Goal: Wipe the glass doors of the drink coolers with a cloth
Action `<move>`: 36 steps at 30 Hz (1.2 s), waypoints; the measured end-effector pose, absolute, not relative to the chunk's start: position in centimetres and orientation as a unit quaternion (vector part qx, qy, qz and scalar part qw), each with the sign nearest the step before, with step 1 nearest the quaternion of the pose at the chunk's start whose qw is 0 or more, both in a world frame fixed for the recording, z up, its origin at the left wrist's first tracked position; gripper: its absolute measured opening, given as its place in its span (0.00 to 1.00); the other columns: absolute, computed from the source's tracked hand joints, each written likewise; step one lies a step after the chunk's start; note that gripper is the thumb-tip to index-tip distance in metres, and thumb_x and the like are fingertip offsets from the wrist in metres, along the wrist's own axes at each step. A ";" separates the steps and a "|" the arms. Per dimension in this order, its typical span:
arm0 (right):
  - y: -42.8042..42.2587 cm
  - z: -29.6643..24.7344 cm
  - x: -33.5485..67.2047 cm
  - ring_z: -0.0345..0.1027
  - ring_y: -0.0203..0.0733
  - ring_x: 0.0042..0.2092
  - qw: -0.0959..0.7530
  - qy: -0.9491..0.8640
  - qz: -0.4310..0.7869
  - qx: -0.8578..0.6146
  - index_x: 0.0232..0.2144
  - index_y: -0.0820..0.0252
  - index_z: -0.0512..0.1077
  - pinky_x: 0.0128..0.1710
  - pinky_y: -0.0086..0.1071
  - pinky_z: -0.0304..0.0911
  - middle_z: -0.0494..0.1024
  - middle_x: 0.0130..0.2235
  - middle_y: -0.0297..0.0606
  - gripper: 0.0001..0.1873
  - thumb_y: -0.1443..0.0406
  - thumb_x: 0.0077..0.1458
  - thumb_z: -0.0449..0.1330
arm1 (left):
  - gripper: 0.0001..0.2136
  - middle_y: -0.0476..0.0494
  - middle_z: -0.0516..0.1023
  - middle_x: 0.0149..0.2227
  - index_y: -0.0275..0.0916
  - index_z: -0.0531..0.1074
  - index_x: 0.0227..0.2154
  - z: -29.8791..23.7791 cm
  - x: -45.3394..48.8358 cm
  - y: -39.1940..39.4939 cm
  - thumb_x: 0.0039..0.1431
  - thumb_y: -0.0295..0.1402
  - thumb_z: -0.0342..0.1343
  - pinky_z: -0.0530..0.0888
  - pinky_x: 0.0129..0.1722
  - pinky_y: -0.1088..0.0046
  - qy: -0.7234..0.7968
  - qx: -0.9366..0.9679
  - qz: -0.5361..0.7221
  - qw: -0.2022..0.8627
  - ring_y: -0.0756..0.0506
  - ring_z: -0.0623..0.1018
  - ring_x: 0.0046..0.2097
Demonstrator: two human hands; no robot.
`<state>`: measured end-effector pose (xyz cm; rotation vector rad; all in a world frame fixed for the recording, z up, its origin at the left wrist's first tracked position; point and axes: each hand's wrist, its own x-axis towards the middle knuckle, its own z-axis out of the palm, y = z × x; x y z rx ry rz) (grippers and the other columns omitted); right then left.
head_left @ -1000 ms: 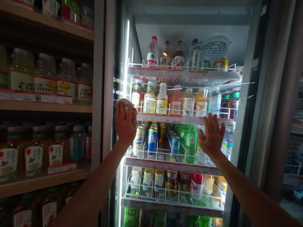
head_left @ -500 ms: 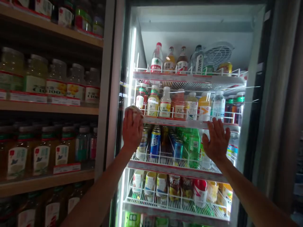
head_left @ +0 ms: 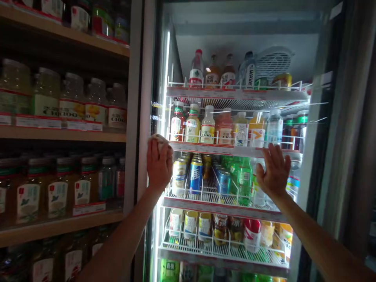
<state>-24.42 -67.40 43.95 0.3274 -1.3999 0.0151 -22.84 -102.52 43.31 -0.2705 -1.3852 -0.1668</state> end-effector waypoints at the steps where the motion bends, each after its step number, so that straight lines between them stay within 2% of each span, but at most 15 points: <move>1: -67.4 43.9 -24.4 0.47 0.49 0.63 0.751 -0.643 0.008 0.149 0.60 0.59 0.52 0.61 0.49 0.41 0.58 0.61 0.47 0.29 0.62 0.56 0.48 | 0.23 0.37 0.43 0.66 0.38 0.57 0.57 42.8 -22.8 -102.1 0.58 0.28 0.49 0.58 0.60 0.51 -0.638 -0.134 -0.076 0.755 0.35 0.46 0.66; 6: -67.3 43.8 -24.4 0.48 0.49 0.63 0.752 -0.641 0.008 0.153 0.60 0.60 0.53 0.60 0.49 0.42 0.59 0.61 0.48 0.29 0.62 0.57 0.48 | 0.20 0.40 0.48 0.65 0.40 0.63 0.53 38.0 -22.6 -97.5 0.57 0.30 0.52 0.63 0.58 0.57 -0.659 -0.327 0.045 0.676 0.37 0.50 0.65; 8: -67.2 43.8 -24.5 0.48 0.49 0.63 0.755 -0.637 0.007 0.154 0.60 0.60 0.53 0.60 0.49 0.42 0.59 0.60 0.48 0.29 0.62 0.57 0.48 | 0.19 0.40 0.49 0.65 0.41 0.63 0.52 38.0 -22.6 -98.1 0.57 0.31 0.51 0.63 0.58 0.59 -0.662 -0.323 0.049 0.674 0.39 0.51 0.65; 10: -67.3 43.8 -24.5 0.47 0.49 0.63 0.754 -0.639 0.010 0.152 0.60 0.59 0.53 0.61 0.49 0.41 0.59 0.61 0.47 0.29 0.62 0.57 0.48 | 0.20 0.39 0.47 0.65 0.40 0.62 0.54 39.3 -22.6 -100.2 0.58 0.30 0.50 0.62 0.59 0.59 -0.661 -0.251 0.000 0.707 0.39 0.50 0.65; 14: -67.3 43.8 -24.4 0.47 0.49 0.64 0.748 -0.647 0.011 0.146 0.61 0.59 0.52 0.61 0.49 0.41 0.58 0.61 0.46 0.29 0.62 0.57 0.48 | 0.24 0.39 0.43 0.66 0.40 0.56 0.58 40.5 -22.5 -103.0 0.58 0.28 0.50 0.57 0.61 0.54 -0.653 -0.159 -0.061 0.738 0.36 0.46 0.65; 17: -67.3 43.8 -24.4 0.47 0.49 0.64 0.748 -0.647 0.011 0.146 0.60 0.59 0.53 0.61 0.49 0.41 0.59 0.61 0.47 0.29 0.62 0.57 0.48 | 0.24 0.38 0.42 0.66 0.39 0.57 0.57 37.1 -22.2 -101.3 0.57 0.28 0.52 0.61 0.59 0.55 -0.666 -0.225 -0.018 0.711 0.35 0.48 0.65; 20: -67.3 43.8 -24.3 0.47 0.49 0.64 0.745 -0.652 0.014 0.144 0.60 0.59 0.53 0.61 0.49 0.41 0.58 0.61 0.47 0.29 0.62 0.57 0.48 | 0.21 0.39 0.47 0.65 0.41 0.61 0.54 34.4 -22.0 -99.6 0.57 0.30 0.52 0.65 0.57 0.58 -0.674 -0.328 0.056 0.659 0.37 0.51 0.65; 23: -67.2 43.8 -24.4 0.47 0.49 0.64 0.745 -0.651 0.015 0.147 0.60 0.59 0.53 0.61 0.50 0.41 0.58 0.61 0.47 0.29 0.62 0.57 0.48 | 0.20 0.38 0.48 0.65 0.39 0.61 0.54 36.8 -22.4 -100.8 0.58 0.30 0.50 0.63 0.58 0.57 -0.675 -0.272 0.020 0.685 0.38 0.50 0.65; 26: -67.2 43.8 -24.4 0.47 0.49 0.64 0.747 -0.648 0.015 0.146 0.60 0.59 0.52 0.61 0.50 0.41 0.58 0.61 0.47 0.29 0.62 0.57 0.48 | 0.22 0.34 0.46 0.65 0.36 0.58 0.57 42.0 -22.9 -103.1 0.58 0.29 0.49 0.57 0.60 0.51 -0.647 -0.127 -0.080 0.748 0.36 0.47 0.65; 28: -67.2 43.8 -24.5 0.47 0.49 0.63 0.750 -0.646 0.013 0.144 0.60 0.59 0.53 0.61 0.49 0.41 0.59 0.61 0.47 0.29 0.62 0.57 0.48 | 0.24 0.33 0.44 0.65 0.35 0.56 0.58 43.5 -23.1 -103.2 0.58 0.29 0.49 0.55 0.61 0.49 -0.635 -0.093 -0.101 0.760 0.35 0.46 0.65; 32: -67.1 43.8 -24.5 0.47 0.48 0.64 0.749 -0.646 0.008 0.145 0.60 0.59 0.53 0.61 0.49 0.42 0.59 0.61 0.46 0.29 0.62 0.56 0.48 | 0.25 0.37 0.43 0.66 0.39 0.54 0.59 39.3 -22.9 -99.0 0.58 0.30 0.49 0.63 0.58 0.53 -0.657 -0.254 0.008 0.710 0.36 0.46 0.65; 36: -67.1 43.9 -24.5 0.47 0.47 0.64 0.752 -0.641 0.013 0.152 0.60 0.58 0.53 0.61 0.48 0.41 0.59 0.61 0.46 0.29 0.62 0.56 0.49 | 0.22 0.42 0.55 0.63 0.40 0.59 0.56 35.5 -22.2 -96.3 0.58 0.30 0.50 0.64 0.59 0.62 -0.647 -0.429 0.158 0.610 0.41 0.52 0.64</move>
